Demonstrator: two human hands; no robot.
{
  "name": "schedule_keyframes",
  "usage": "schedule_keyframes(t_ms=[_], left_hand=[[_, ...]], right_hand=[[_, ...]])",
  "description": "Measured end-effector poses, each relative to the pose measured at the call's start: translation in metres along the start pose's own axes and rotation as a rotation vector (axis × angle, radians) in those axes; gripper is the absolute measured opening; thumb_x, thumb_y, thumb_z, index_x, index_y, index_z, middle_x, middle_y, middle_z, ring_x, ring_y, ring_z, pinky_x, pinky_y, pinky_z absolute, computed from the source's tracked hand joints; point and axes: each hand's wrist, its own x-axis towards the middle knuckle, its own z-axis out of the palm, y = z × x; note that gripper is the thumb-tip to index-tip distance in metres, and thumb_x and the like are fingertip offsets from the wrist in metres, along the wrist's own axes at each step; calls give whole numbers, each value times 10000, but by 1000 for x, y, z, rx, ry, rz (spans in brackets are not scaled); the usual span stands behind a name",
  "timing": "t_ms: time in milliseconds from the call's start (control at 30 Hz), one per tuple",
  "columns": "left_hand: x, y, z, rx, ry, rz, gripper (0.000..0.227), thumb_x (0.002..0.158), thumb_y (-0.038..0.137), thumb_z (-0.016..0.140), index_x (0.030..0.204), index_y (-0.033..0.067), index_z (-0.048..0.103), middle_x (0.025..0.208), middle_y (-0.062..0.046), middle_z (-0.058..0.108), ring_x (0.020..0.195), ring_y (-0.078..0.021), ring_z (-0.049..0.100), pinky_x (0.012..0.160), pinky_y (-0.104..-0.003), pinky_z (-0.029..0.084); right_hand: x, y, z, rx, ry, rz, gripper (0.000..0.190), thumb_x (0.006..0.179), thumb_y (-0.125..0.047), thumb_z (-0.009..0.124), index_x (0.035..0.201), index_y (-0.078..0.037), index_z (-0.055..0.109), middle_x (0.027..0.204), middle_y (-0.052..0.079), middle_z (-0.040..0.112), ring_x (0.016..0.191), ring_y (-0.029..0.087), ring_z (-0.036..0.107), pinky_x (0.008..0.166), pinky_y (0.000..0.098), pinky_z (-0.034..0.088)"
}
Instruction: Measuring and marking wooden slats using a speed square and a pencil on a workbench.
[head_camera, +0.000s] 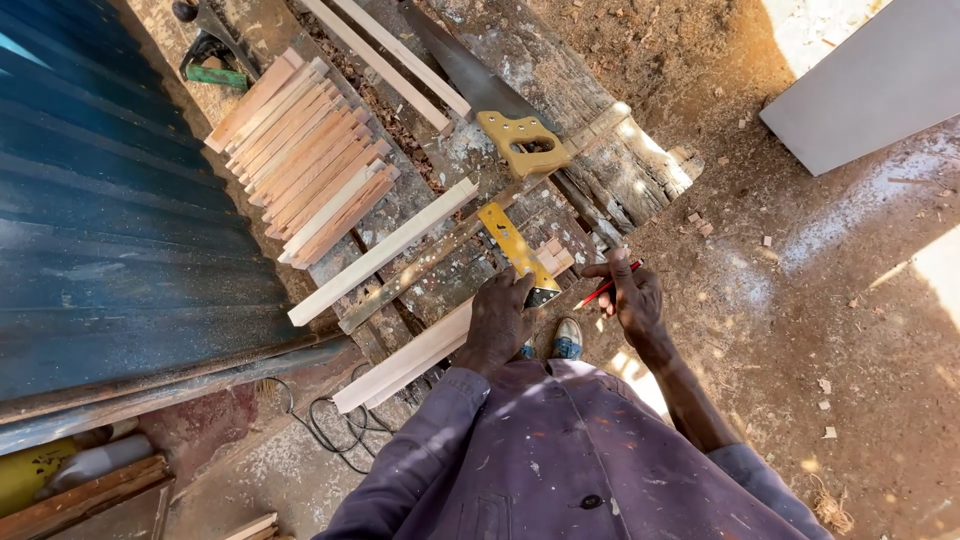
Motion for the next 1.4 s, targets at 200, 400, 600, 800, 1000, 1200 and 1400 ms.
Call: schedule_keyframes(t_ms=[200, 400, 600, 800, 1000, 1200, 1400], left_hand=[[3, 1, 2, 43, 6, -6, 662, 827, 461, 844, 1384, 157, 653, 1331, -239, 634, 1269, -413, 625, 1076, -515, 534], [2, -1, 7, 58, 54, 24, 674, 790, 470, 862, 1357, 157, 672, 1286, -235, 662, 1223, -412, 657, 1070, -491, 541], [3, 1, 5, 104, 39, 10, 664, 809, 470, 855, 1368, 167, 664, 1283, -220, 671, 1227, -386, 662, 1077, -462, 537], [4, 0, 8, 103, 37, 11, 660, 819, 449, 839, 1385, 162, 659, 1316, -228, 655, 1268, -387, 636, 1105, -465, 513], [4, 18, -7, -95, 62, -11, 542, 955, 249, 755, 1427, 32, 600, 1319, -343, 599, 1267, -503, 579, 1119, -537, 474], [0, -3, -4, -33, 125, 81, 560, 857, 302, 821, 1358, 112, 660, 1257, -259, 661, 1194, -447, 665, 1012, -554, 566], [-8, -8, -20, -222, 245, 86, 810, 729, 583, 869, 1345, 106, 647, 1211, -239, 676, 1149, -441, 679, 980, -566, 566]], right_hand=[[-23, -51, 24, 66, -79, -29, 215, 980, -161, 748, 1062, 37, 760, 827, 245, 736, 603, 179, 674, 535, 259, 627], [-8, -30, 29, -43, -133, -47, 150, 942, -19, 711, 1071, 9, 782, 797, 236, 720, 582, 196, 668, 528, 279, 635], [12, -16, 46, -78, -200, -115, 154, 946, -36, 705, 1064, 18, 788, 722, 238, 698, 546, 222, 671, 509, 307, 610], [25, -33, 35, -125, -315, -91, 174, 949, -19, 654, 1058, 56, 766, 724, 249, 686, 589, 248, 686, 557, 341, 608], [3, -48, -1, -366, -331, -72, 126, 867, -54, 707, 844, 43, 784, 577, 237, 652, 488, 268, 666, 466, 347, 550], [-16, -31, 45, -339, -216, 151, 306, 1005, -230, 600, 911, 12, 762, 681, 222, 705, 619, 293, 695, 588, 370, 567], [-7, -8, 29, 252, -127, 251, 209, 901, -86, 712, 1017, 84, 673, 649, 125, 585, 399, 112, 481, 318, 232, 423]])
